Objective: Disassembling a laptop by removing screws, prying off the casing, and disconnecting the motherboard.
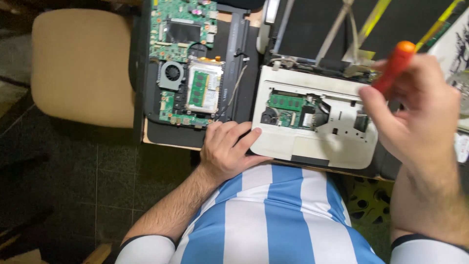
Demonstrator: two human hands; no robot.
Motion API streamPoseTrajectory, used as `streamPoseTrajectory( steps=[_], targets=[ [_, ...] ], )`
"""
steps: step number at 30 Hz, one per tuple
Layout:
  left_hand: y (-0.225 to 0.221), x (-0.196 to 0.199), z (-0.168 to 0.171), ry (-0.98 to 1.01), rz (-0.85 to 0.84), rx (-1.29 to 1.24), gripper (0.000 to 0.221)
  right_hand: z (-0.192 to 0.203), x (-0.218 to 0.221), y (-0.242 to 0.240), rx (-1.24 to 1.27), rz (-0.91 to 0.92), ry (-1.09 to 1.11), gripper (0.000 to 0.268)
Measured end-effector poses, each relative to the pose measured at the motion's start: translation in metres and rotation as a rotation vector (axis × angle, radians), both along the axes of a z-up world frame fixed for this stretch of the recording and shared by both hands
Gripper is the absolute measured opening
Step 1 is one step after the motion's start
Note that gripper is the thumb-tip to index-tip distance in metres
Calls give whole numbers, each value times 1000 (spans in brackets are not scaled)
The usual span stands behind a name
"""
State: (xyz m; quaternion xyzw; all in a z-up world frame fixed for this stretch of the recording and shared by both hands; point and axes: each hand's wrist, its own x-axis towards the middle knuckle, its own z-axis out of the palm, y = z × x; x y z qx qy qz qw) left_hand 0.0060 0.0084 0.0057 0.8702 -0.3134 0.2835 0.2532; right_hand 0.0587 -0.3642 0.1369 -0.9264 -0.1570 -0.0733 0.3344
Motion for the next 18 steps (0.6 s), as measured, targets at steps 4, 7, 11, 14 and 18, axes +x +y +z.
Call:
streamPoseTrajectory(
  steps=[4,7,11,14,18],
  targets=[
    [1,1,10,52,-62,-53,69,-17,-57,-46,-136,-273,114,47],
    [1,0,16,157,-115,-179,70,-44,-88,-70,-265,-461,169,58],
    [-2,-3,31,375,-125,-333,39,-68,-100,-80,-439,-529,329,68],
    [-7,-14,35,673,1,-533,26,-68,-97,-74,-392,-570,361,71],
    [-4,-17,40,1202,145,-934,51,-86,-114,-86,-405,-569,127,48]
  ],
)
